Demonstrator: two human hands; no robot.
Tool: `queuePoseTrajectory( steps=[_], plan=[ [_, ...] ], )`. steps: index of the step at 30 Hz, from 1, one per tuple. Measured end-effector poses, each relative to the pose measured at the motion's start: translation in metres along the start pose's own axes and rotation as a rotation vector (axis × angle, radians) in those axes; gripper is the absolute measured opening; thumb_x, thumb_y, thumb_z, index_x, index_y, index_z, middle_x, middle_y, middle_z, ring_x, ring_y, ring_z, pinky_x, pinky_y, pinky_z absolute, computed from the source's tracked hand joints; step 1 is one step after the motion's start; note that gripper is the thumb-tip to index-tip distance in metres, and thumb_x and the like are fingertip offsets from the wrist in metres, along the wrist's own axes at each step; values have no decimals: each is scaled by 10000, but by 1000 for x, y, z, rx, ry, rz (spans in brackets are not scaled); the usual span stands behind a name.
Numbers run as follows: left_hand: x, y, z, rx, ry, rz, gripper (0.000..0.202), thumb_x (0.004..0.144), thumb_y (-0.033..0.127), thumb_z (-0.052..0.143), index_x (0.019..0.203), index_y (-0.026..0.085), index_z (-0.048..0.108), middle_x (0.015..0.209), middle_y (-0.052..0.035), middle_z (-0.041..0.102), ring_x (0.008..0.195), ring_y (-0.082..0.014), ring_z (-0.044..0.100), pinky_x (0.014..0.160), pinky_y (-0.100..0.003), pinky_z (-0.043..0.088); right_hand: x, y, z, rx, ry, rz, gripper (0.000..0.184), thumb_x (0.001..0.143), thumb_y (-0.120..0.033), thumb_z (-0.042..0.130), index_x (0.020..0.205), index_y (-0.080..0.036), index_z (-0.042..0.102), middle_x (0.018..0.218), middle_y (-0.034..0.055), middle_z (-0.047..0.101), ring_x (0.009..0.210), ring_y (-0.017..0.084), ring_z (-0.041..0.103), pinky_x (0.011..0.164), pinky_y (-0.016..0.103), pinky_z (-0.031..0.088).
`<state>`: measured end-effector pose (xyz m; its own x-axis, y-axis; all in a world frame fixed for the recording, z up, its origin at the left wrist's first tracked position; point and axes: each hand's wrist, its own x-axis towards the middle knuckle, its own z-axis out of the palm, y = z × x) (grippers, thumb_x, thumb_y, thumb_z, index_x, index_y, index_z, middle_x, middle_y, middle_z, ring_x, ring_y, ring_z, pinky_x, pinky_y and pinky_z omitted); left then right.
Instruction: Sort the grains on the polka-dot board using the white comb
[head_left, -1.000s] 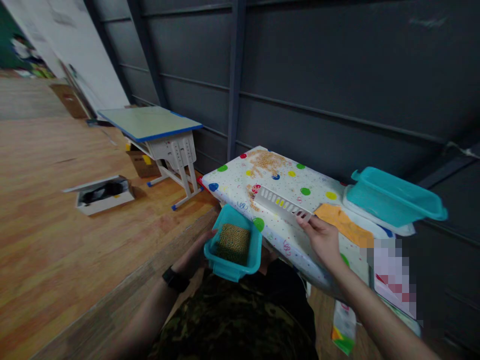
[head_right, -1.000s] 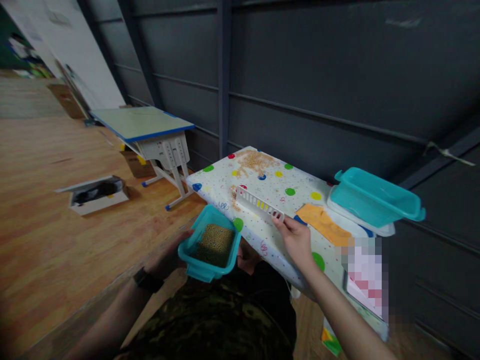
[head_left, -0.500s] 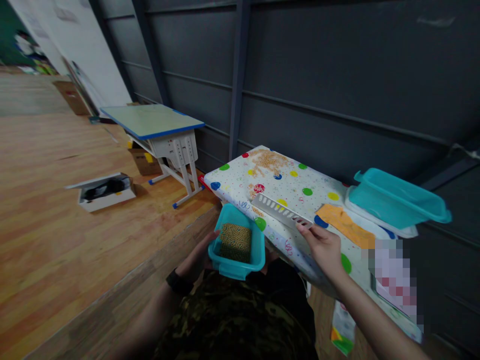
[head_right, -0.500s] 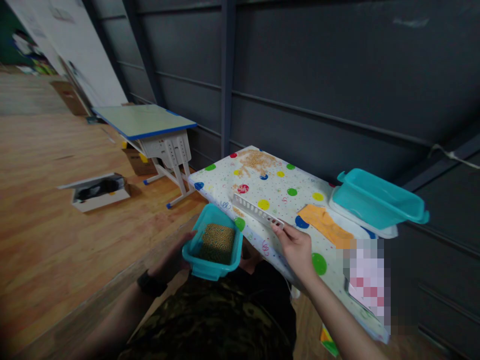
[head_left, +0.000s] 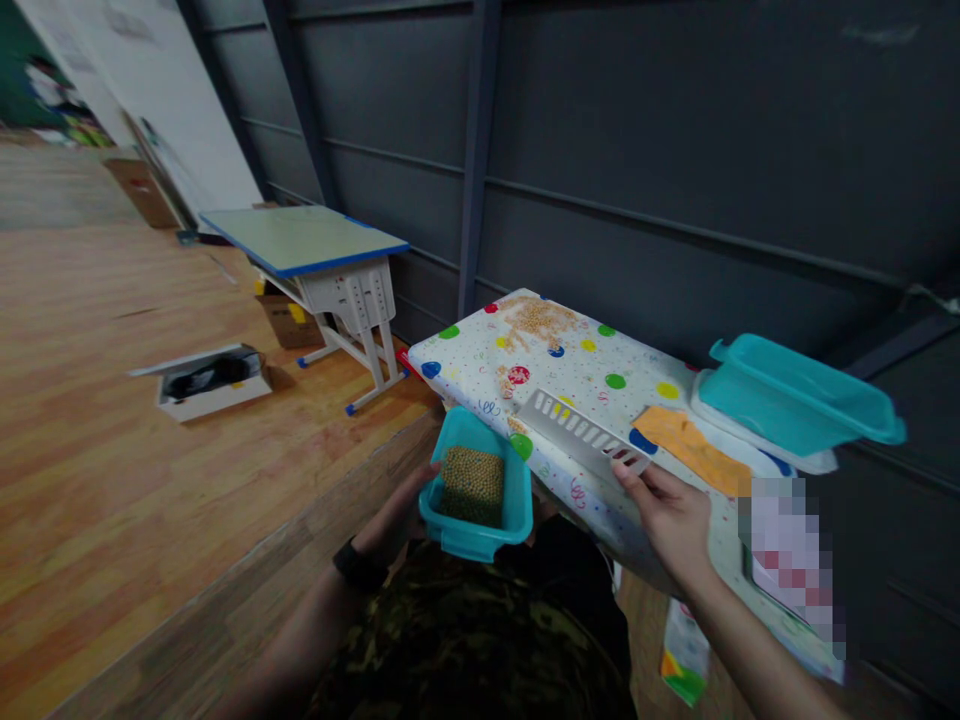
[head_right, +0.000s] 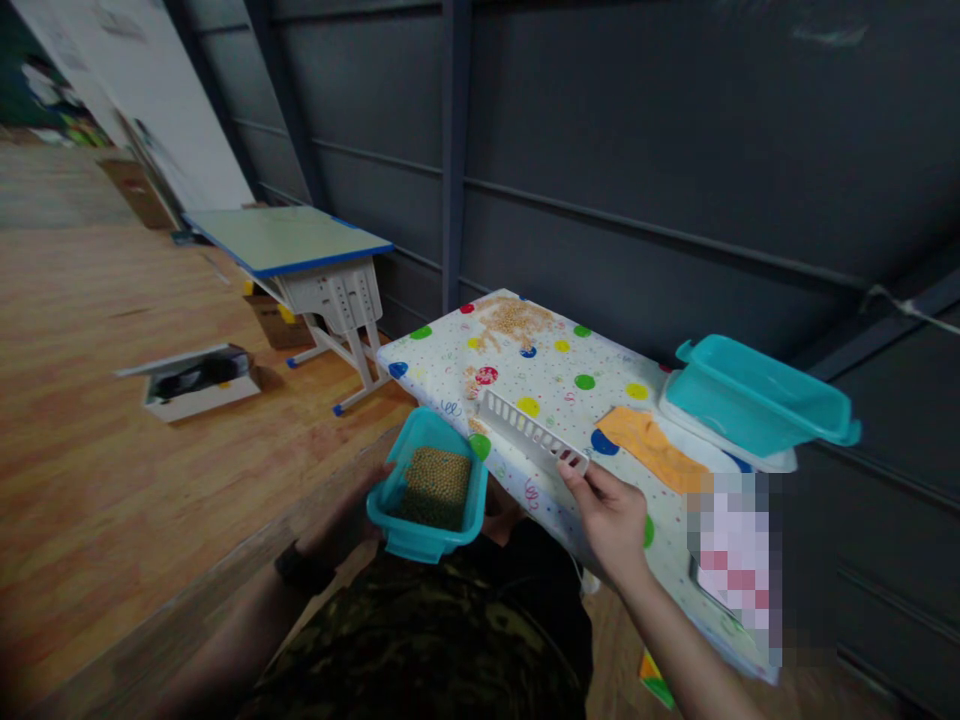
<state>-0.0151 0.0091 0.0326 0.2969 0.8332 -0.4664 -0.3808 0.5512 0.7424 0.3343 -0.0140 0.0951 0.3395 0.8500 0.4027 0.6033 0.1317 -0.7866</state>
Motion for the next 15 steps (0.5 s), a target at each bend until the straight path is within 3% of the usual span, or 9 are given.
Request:
queuePoseTrajectory(
  steps=[5, 11, 15],
  plan=[
    [4, -7, -4, 25, -1, 18, 603, 1031, 530, 772, 1502, 154, 756, 1344, -183, 874, 1282, -413, 812, 920, -485, 710, -9, 0, -3, 9, -15, 19, 481, 832, -666, 802, 705, -205, 858, 581, 2, 592, 555, 175, 499, 512, 287, 415],
    [6, -10, -4, 14, -46, 3, 618, 1048, 545, 749, 1508, 132, 738, 1280, -179, 885, 1229, -398, 831, 911, -441, 710, 2, 2, 1, -23, 48, -13, 587, 869, -706, 772, 557, -217, 681, 541, -23, 437, 551, 146, 397, 504, 282, 351],
    [3, -8, 0, -20, -77, -5, 559, 1078, 516, 718, 1472, 121, 760, 1237, -163, 893, 1182, -372, 847, 901, -405, 706, 14, 2, 8, 8, -11, -32, 631, 875, -751, 743, 550, -226, 614, 576, -14, 465, 575, 151, 405, 524, 290, 361]
  ],
)
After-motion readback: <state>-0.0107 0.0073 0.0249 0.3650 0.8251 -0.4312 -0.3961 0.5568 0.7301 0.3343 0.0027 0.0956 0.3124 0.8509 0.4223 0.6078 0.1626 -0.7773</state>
